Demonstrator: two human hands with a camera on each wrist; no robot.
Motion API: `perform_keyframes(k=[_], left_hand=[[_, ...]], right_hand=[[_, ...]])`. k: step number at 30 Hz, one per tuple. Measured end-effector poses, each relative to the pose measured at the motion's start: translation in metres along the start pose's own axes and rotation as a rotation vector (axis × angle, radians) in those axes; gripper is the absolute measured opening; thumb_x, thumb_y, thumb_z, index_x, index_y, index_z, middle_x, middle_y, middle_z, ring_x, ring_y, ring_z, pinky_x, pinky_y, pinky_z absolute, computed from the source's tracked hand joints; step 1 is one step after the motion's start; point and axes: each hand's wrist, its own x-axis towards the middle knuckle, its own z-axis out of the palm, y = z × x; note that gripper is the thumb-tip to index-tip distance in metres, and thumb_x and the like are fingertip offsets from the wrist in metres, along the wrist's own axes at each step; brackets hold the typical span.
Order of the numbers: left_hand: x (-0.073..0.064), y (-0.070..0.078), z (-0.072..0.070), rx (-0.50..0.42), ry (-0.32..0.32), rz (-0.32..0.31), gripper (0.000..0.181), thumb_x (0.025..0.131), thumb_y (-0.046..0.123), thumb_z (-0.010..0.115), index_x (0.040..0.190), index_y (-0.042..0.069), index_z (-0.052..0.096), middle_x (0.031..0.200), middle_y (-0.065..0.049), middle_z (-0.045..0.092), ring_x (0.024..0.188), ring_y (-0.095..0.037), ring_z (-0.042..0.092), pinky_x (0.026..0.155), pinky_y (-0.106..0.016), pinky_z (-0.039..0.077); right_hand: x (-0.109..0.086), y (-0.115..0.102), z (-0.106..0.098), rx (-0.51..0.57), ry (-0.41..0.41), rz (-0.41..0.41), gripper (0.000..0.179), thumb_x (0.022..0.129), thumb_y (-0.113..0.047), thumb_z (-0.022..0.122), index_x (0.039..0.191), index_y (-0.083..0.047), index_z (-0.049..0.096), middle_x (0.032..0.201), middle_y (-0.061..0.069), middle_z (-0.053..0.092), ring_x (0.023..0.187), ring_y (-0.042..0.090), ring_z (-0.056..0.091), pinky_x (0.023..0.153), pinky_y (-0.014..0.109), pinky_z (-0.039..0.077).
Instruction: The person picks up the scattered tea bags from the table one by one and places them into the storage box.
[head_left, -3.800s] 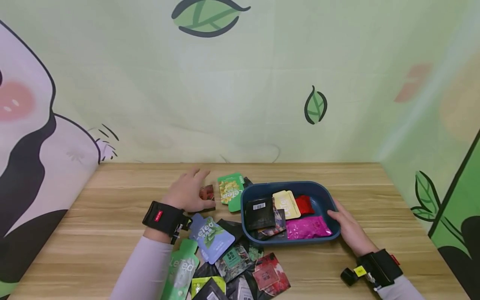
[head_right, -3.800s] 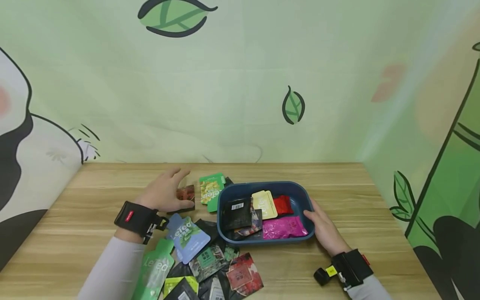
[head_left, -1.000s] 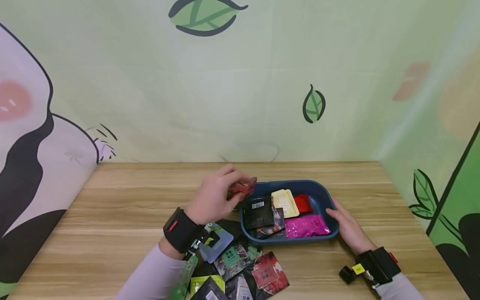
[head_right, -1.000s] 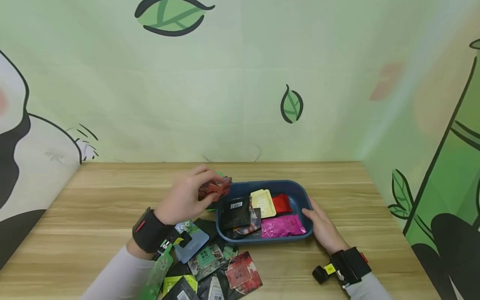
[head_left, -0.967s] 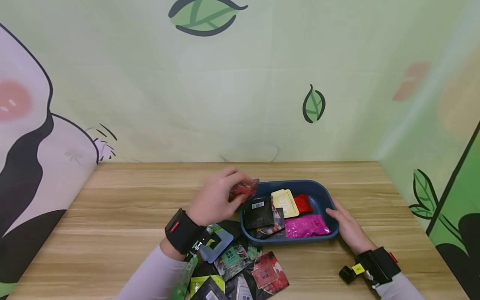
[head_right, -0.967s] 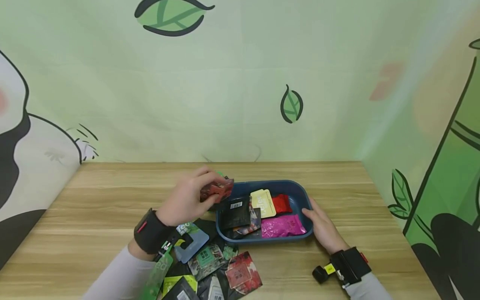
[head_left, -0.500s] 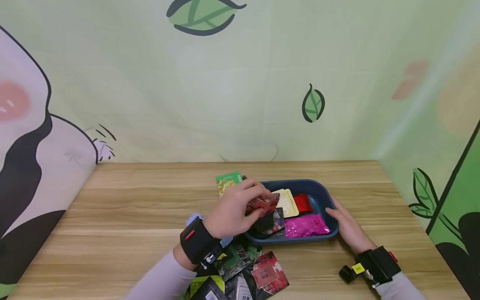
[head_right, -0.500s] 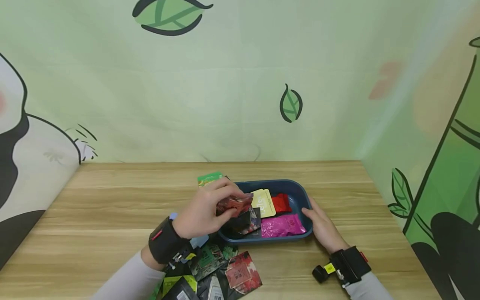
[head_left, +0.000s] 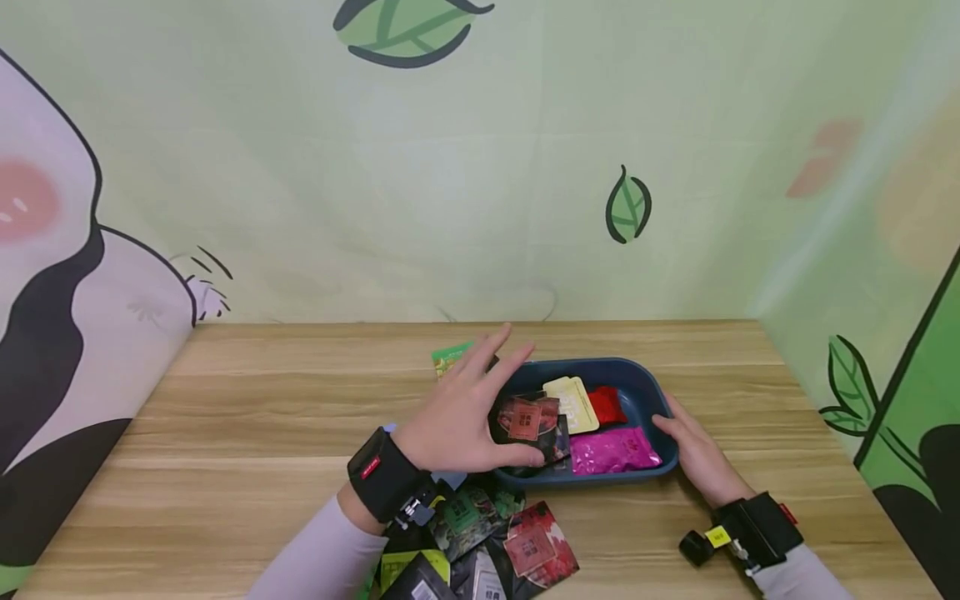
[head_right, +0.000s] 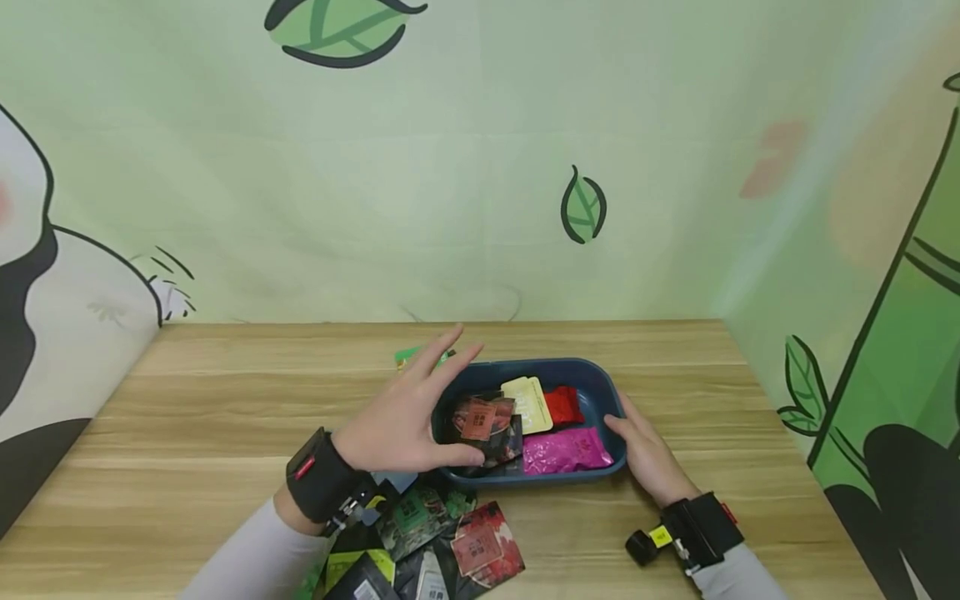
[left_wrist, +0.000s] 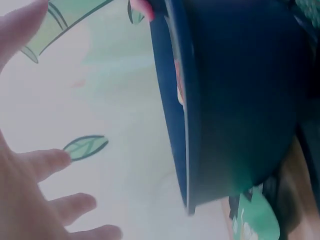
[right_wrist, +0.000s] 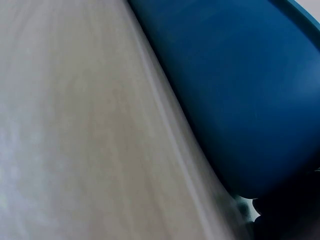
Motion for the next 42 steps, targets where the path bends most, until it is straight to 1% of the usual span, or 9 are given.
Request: perform_keyframes(k=[5,12,15,20,24,28,31,36,42], left_hand=[[-0.003,-0.006,-0.009,0.014,-0.073,-0.039,0.116,0.069,0.085,0.056,0.163,0.032,0.013,0.168,-0.002,0.002,0.150,-0.039,0.014,0.109,-0.063,0.026],[-0.014,-0.015,-0.018,0.034,-0.105,-0.096,0.113,0.071,0.085,0.055,0.163,0.029,0.017,0.167,-0.006,0.009,0.149,-0.038,0.019,0.110,-0.062,0.026],[-0.029,-0.022,-0.021,0.028,-0.127,-0.127,0.113,0.071,0.085,0.055,0.162,0.031,0.015,0.167,-0.004,0.009,0.150,-0.037,0.017,0.109,-0.060,0.029],[-0.062,-0.037,-0.026,0.037,-0.153,-0.162,0.113,0.071,0.083,0.057,0.162,0.031,0.017,0.167,-0.003,0.009,0.150,-0.036,0.018,0.106,-0.059,0.034],[-0.088,-0.044,-0.027,0.110,-0.169,-0.198,0.113,0.070,0.085,0.056,0.161,0.027,0.025,0.165,-0.010,0.020,0.144,-0.039,0.031,0.101,-0.057,0.041],[-0.105,-0.044,-0.023,0.170,-0.188,-0.249,0.112,0.067,0.088,0.054,0.158,0.024,0.036,0.159,-0.014,0.033,0.132,-0.044,0.046,0.089,-0.057,0.049],[-0.110,-0.041,-0.018,0.183,-0.211,-0.284,0.111,0.066,0.090,0.053,0.154,0.024,0.042,0.154,-0.014,0.039,0.124,-0.045,0.051,0.082,-0.057,0.051],[-0.112,-0.038,-0.011,0.194,-0.253,-0.340,0.111,0.063,0.092,0.054,0.151,0.025,0.046,0.150,-0.012,0.043,0.120,-0.044,0.053,0.079,-0.058,0.051],[-0.113,-0.037,-0.004,0.255,-0.246,-0.342,0.107,0.062,0.092,0.055,0.147,0.027,0.050,0.141,-0.009,0.047,0.117,-0.040,0.054,0.078,-0.054,0.052]], right_hand=[[0.001,-0.001,-0.001,-0.007,0.001,-0.009,0.078,0.105,-0.036,0.039,0.159,0.004,0.000,0.165,0.023,-0.003,0.150,0.038,-0.008,0.116,0.059,-0.001],[0.001,0.000,0.000,-0.002,0.009,-0.032,0.076,0.104,-0.036,0.040,0.159,0.004,0.006,0.165,0.022,0.002,0.150,0.037,-0.002,0.116,0.058,0.002],[0.001,0.000,0.002,0.000,0.006,-0.041,0.074,0.104,-0.034,0.040,0.159,0.004,0.008,0.165,0.023,0.005,0.150,0.038,0.000,0.116,0.058,0.003],[0.001,0.000,0.002,0.001,0.013,-0.026,0.074,0.105,-0.034,0.040,0.159,0.004,0.007,0.165,0.022,0.002,0.150,0.037,-0.002,0.117,0.057,0.002],[0.001,0.000,0.001,0.001,0.011,-0.019,0.075,0.105,-0.035,0.040,0.159,0.004,0.006,0.166,0.022,0.001,0.150,0.037,-0.003,0.117,0.057,0.001],[-0.001,0.000,0.001,-0.004,0.011,-0.007,0.077,0.104,-0.037,0.040,0.159,0.004,0.004,0.165,0.023,0.000,0.150,0.038,-0.004,0.116,0.058,0.001],[-0.002,0.001,0.000,-0.001,0.017,-0.007,0.078,0.104,-0.037,0.040,0.159,0.004,0.004,0.165,0.023,0.000,0.150,0.038,-0.004,0.116,0.058,0.001],[-0.002,0.001,-0.001,0.008,0.016,-0.026,0.076,0.104,-0.036,0.040,0.159,0.005,0.006,0.165,0.023,0.002,0.150,0.038,-0.002,0.116,0.057,0.002],[0.000,0.000,0.001,-0.008,0.023,-0.024,0.074,0.105,-0.035,0.040,0.159,0.005,0.009,0.165,0.023,0.005,0.150,0.038,0.001,0.117,0.057,0.004]])
